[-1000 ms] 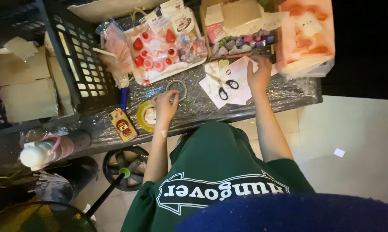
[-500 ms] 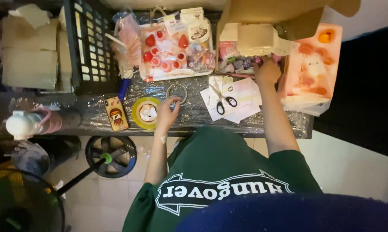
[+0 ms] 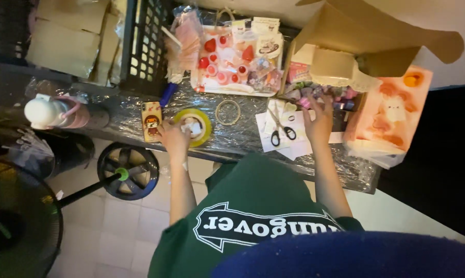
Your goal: The person is preparing candle decoration materials by cutting ribbon, handling small wax pieces, and organizing candle supplies.
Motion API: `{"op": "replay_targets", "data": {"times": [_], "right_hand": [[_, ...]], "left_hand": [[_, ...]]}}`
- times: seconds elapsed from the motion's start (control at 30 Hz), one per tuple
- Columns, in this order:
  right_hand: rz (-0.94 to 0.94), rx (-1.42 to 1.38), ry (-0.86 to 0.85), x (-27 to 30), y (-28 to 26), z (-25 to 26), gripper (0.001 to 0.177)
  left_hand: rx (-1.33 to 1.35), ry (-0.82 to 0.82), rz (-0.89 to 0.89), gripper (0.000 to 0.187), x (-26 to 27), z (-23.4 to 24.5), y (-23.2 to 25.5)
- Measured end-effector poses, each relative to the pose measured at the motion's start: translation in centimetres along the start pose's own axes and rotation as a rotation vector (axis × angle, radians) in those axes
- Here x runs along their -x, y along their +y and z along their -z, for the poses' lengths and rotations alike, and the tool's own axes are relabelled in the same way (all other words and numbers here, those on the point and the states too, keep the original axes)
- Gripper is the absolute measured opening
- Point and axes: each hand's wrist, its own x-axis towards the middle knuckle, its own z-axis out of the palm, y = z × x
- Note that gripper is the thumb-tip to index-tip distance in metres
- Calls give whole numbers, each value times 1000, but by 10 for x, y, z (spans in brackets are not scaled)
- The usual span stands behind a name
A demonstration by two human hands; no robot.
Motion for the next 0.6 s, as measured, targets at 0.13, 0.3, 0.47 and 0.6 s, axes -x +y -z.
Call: {"op": "replay_targets", "data": {"times": [0.13, 0.3, 0.47, 0.6], "right_hand": [[-203, -585, -210, -14, -63, -25, 46], [-298, -925, -524, -3, -115, -82, 51], [-382, -1098, -625, 5, -175, -102, 53], [-212, -844, -466, -1, -228, -83, 49]], "left_hand": [[-32, -78, -98, 46, 3, -8, -10], [-207, -104, -220, 22, -3, -62, -45], [188, -155, -70, 27, -24, -4, -22], [711, -285, 141, 23, -29, -26, -17]]}}
